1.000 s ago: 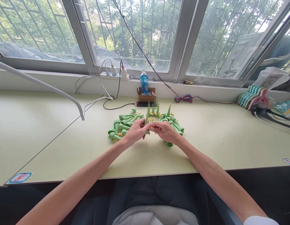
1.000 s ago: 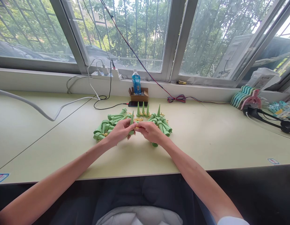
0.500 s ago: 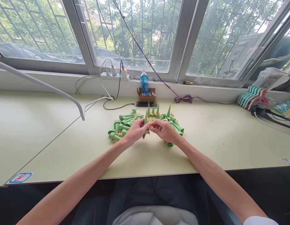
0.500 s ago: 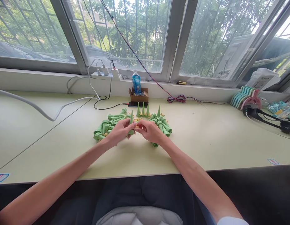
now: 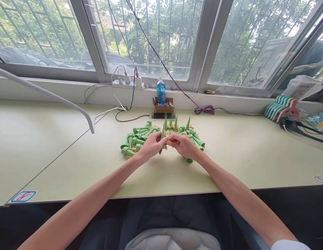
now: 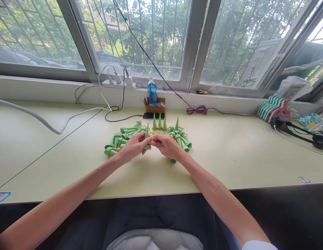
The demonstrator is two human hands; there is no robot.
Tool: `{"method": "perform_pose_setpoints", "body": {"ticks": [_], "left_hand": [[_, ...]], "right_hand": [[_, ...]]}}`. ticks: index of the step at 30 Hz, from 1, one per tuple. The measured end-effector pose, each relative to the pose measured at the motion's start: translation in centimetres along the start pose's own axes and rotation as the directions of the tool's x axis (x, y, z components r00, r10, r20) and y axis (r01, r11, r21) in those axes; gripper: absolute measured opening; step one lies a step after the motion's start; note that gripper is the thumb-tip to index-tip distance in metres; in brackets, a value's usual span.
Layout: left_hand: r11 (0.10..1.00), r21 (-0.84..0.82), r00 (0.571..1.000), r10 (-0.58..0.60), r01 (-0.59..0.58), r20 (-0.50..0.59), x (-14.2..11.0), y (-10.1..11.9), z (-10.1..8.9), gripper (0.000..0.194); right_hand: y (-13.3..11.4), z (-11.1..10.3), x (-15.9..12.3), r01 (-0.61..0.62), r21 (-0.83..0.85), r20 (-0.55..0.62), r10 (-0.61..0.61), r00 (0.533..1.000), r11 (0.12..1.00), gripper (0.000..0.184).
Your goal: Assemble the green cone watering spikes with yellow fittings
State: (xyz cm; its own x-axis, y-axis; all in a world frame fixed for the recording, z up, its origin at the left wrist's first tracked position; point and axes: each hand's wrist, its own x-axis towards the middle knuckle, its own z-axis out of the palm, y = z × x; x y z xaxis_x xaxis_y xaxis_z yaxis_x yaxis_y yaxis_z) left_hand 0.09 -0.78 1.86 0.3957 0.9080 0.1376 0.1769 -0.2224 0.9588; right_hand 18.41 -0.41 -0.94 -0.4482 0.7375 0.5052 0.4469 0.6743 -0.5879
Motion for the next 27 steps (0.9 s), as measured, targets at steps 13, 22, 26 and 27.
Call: {"method": "perform_pose_setpoints", "body": {"ticks": [13,22,26,27], "left_hand": [[0.998,0.05,1.0,0.023,-0.023,0.007,-0.01,-0.14,0.0,0.032],[0.995,0.076,0.998,0.059,-0.06,0.017,0.05,-0.56,-0.16,0.03],[0.993,0.092,0.998,0.068,-0.069,0.01,0.08,-0.77,-0.23,0.03],[0.993,0.093,0.997,0.07,-0.071,0.008,0.09,-0.81,-0.24,0.03]], "right_hand": [[-0.16,-0.09,0.06,0.019,-0.012,0.02,-0.019,1.0,1.0,0.019],[-0.36,-0.09,0.09,0.002,0.0,0.02,-0.002,1.0,1.0,0.021],[-0.37,-0.07,0.1,-0.005,0.007,0.014,0.005,1.0,1.0,0.022],[-0.36,-0.06,0.09,-0.007,0.007,0.015,0.007,1.0,1.0,0.022]]}}
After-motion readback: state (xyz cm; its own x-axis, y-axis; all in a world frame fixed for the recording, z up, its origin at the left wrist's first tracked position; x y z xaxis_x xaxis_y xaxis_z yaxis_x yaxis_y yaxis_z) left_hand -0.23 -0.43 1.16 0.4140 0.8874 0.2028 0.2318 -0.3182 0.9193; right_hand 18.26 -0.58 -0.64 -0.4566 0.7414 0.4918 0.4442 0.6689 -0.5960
